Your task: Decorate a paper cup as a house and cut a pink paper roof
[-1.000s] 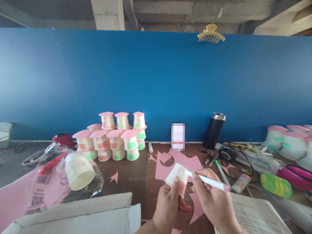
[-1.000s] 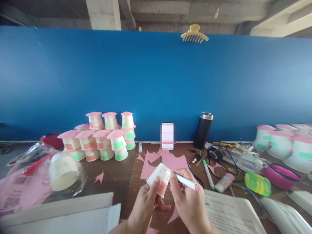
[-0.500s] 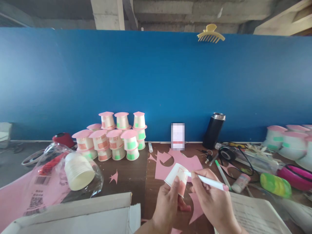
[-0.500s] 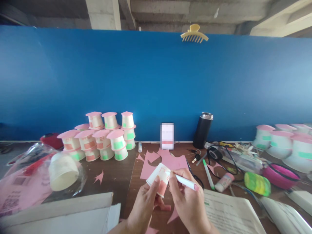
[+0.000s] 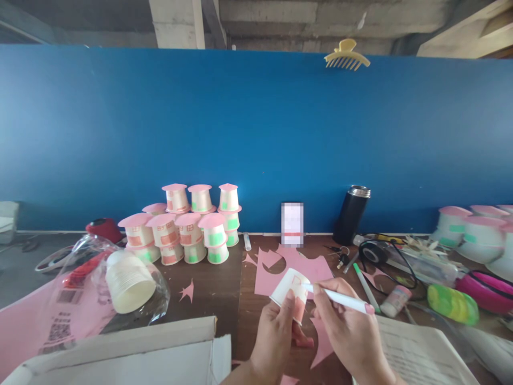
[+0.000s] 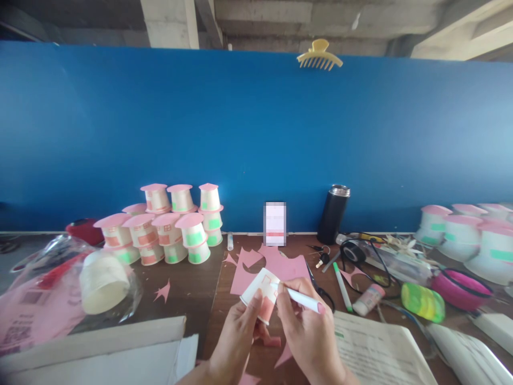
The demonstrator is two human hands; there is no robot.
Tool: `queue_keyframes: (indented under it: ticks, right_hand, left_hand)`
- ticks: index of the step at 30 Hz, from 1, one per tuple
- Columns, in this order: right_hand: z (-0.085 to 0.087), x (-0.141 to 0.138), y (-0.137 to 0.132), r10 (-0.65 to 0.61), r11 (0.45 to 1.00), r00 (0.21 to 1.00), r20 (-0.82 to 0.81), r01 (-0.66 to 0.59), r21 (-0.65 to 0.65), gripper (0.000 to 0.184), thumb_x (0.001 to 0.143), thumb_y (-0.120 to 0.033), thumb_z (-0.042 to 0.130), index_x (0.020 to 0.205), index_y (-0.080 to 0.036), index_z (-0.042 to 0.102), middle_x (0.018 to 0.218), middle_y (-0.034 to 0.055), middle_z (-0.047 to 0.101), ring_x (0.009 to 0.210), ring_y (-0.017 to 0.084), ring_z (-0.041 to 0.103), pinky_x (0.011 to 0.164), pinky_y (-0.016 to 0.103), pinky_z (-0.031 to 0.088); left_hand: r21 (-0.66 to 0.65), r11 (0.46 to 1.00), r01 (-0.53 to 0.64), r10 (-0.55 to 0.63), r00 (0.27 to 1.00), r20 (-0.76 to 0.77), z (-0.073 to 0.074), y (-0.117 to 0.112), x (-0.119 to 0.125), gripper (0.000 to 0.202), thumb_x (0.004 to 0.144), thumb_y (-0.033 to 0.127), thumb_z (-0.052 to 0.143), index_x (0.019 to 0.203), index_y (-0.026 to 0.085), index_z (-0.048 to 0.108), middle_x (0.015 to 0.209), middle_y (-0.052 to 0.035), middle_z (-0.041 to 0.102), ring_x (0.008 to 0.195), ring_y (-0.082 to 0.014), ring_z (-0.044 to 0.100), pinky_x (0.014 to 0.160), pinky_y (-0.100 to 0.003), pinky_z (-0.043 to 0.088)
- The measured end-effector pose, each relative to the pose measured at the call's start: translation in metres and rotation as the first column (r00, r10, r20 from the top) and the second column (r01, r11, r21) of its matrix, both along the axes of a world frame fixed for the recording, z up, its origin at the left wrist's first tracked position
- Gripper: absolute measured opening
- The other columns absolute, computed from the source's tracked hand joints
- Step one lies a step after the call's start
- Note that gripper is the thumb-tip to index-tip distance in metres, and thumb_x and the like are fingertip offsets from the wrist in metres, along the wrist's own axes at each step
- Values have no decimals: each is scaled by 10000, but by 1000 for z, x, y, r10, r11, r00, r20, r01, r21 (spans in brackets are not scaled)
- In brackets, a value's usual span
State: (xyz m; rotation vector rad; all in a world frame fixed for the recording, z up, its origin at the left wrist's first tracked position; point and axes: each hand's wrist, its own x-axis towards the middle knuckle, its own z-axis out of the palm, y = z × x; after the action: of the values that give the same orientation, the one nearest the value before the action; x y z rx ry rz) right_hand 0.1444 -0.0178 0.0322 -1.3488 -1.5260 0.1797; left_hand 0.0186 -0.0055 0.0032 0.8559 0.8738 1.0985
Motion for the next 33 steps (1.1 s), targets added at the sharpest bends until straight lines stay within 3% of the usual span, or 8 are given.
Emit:
queue_keyframes:
  ticks: [33]
  right_hand:
    - [-1, -2, -3, 16, 998, 1000, -17, -17, -57, 233, 904, -410, 533, 778, -224, 597, 526, -44, 581, 434, 136, 549, 449, 220, 441]
  left_hand:
    - [-5, 1000, -18, 18, 999, -27, 0, 2, 0, 586, 673, 723, 614, 529, 163, 516, 386, 41, 435, 360, -73, 398, 441, -215, 327]
